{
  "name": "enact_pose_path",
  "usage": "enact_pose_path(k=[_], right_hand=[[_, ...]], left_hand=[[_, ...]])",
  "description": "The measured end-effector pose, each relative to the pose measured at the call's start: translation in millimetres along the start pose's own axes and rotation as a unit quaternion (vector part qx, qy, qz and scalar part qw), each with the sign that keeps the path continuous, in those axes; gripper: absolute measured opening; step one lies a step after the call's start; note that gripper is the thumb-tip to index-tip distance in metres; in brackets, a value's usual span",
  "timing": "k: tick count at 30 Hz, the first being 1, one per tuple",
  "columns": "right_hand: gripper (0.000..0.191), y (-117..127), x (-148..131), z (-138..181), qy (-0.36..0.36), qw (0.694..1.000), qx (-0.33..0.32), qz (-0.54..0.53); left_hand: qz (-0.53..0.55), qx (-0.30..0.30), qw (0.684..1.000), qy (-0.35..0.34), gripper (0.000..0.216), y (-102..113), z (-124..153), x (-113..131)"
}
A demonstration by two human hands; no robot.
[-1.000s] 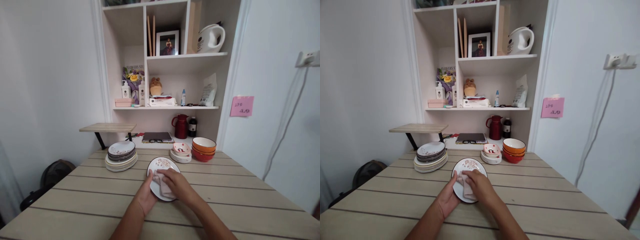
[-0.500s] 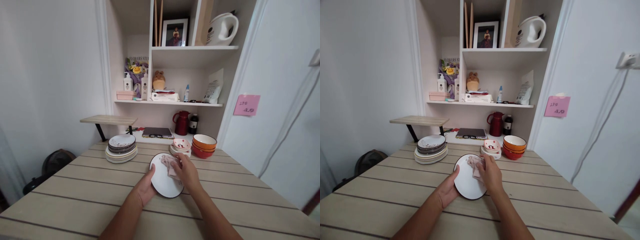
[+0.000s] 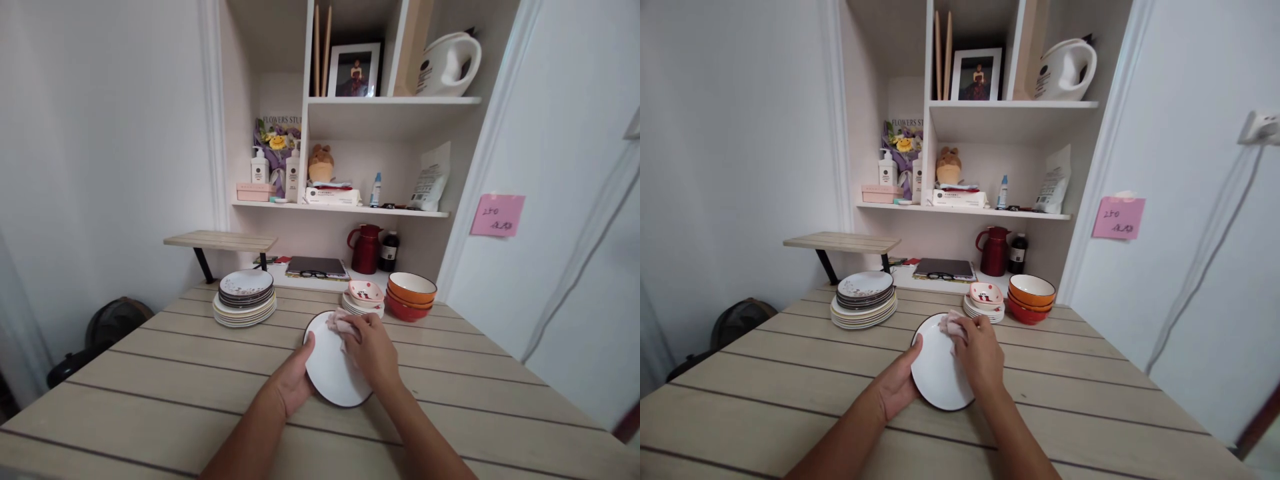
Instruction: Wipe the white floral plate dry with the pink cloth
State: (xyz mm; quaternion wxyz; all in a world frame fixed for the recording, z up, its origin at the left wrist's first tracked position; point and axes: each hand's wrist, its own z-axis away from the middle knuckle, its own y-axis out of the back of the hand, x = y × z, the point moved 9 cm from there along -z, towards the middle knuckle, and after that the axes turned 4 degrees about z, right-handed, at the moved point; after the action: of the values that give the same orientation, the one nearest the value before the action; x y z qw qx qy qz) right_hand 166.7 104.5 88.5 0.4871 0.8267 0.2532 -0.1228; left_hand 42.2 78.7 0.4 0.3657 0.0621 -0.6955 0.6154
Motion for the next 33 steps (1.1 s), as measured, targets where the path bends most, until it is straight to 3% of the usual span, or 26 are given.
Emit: enact_pose_path(k=[8, 10, 15, 21, 24, 29, 33], right_hand=[[0.038, -9.9, -51.4, 13.4, 0.173, 0.982, -0.007, -0.080], [0.038, -9.0, -51.6, 11.9, 0.173, 0.983, -0.007, -0.060], [0.034, 2.5, -21.9, 0.0, 0.079, 0.996, 0.006, 0.032], [0.033, 3.3, -3.0, -0.1, 0.066, 0.994, -0.050, 0.068], [0.031, 0.0, -10.6, 4.9, 0.089, 0.990, -0.097, 0.051], [0.035, -9.6, -50.7, 24.9, 0.191, 0.963, -0.191, -0.024], [0.039, -13.0, -66.0, 29.0, 0.199, 0.964, -0.174, -0.043]], left_hand=[[-0.029, -0.003, 0.999, -0.045, 0.051, 2.0, -3.9, 4.7], [-0.024, -0.006, 0.999, -0.043, 0.051, 0.9, -3.7, 4.3], [0.007, -0.011, 1.000, -0.025, 0.064, -3.1, 0.9, 3.4], [0.050, -0.020, 0.998, -0.039, 0.070, -9.3, 3.0, 10.3], [0.064, -0.019, 0.996, -0.054, 0.067, -7.9, 1.3, 15.7], [0.076, -0.038, 0.993, -0.081, 0.061, -7.8, 0.5, 25.4], [0.058, -0.029, 0.997, -0.038, 0.060, -11.4, -0.9, 14.4]])
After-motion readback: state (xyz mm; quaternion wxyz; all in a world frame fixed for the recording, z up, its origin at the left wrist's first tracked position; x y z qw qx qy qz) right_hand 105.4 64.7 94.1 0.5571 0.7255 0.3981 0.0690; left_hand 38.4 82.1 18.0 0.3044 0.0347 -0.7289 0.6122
